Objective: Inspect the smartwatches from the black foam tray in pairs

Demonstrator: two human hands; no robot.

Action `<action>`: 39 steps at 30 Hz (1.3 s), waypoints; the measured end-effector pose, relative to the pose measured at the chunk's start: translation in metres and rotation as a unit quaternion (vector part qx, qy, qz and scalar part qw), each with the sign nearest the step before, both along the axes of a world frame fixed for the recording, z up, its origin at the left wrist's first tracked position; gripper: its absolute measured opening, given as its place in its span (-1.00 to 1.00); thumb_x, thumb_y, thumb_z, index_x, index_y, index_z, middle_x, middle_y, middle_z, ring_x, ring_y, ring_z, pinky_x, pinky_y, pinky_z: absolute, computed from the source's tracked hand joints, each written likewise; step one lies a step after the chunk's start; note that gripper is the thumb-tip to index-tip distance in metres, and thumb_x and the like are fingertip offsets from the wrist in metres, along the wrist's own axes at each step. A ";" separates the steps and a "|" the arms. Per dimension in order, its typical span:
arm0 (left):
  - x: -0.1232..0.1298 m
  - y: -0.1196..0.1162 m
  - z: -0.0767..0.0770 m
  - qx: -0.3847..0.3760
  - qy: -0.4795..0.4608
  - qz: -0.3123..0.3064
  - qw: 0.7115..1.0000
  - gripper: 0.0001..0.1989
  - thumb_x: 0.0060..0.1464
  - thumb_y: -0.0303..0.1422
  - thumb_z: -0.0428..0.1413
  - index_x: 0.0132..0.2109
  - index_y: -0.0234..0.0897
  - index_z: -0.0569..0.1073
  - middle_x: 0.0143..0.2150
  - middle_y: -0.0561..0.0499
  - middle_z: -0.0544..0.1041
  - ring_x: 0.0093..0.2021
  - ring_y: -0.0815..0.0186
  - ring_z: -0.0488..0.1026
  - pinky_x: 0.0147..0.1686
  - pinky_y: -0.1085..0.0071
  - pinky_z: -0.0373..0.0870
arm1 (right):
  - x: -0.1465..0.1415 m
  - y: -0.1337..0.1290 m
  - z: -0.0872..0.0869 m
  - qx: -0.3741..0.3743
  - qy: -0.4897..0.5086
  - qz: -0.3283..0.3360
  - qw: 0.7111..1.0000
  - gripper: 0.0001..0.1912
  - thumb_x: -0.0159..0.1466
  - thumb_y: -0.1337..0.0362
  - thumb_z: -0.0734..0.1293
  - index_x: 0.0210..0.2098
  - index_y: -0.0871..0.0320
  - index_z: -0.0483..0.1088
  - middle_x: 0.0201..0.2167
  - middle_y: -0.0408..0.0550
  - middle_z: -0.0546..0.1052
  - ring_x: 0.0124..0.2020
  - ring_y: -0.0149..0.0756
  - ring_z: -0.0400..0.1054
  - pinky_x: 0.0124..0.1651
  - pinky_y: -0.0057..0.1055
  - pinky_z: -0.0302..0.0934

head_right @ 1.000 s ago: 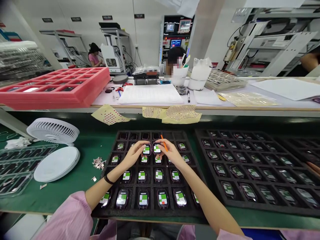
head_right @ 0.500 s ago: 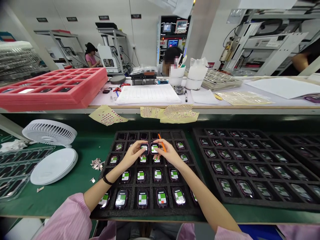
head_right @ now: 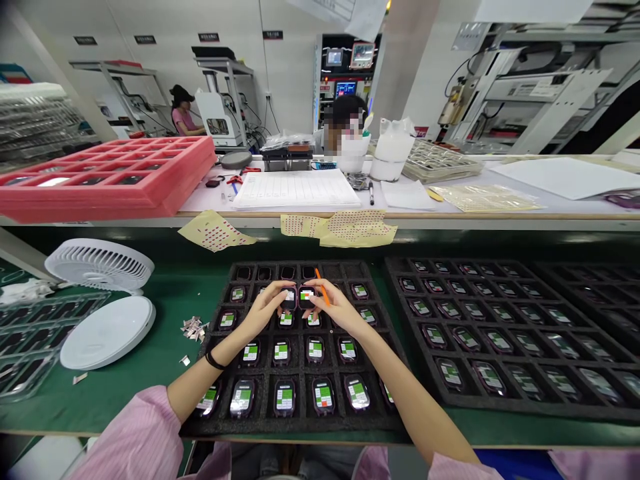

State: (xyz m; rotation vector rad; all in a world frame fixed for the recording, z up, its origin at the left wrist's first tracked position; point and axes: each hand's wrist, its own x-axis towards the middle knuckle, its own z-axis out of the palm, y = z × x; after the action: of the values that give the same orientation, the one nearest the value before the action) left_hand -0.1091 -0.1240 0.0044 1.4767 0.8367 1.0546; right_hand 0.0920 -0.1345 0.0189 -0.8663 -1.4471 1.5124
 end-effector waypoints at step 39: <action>-0.006 0.006 0.000 -0.045 -0.060 -0.030 0.997 -0.47 0.03 -0.19 0.23 0.12 -0.23 0.33 -0.04 -0.11 0.47 -0.28 0.33 0.46 -0.27 0.39 0.40 | 0.005 0.003 -0.005 -0.022 0.059 -0.011 0.998 -0.70 0.23 0.16 0.35 -0.07 0.09 0.34 -0.29 -0.09 0.50 -0.44 -0.25 0.52 -0.45 -0.36 0.37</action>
State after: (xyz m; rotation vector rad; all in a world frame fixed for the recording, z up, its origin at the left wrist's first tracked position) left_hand -0.1152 -0.1179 0.0040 1.3410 0.7413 1.0362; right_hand 0.0972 -0.1314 0.0136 -0.8021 -1.3192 1.5577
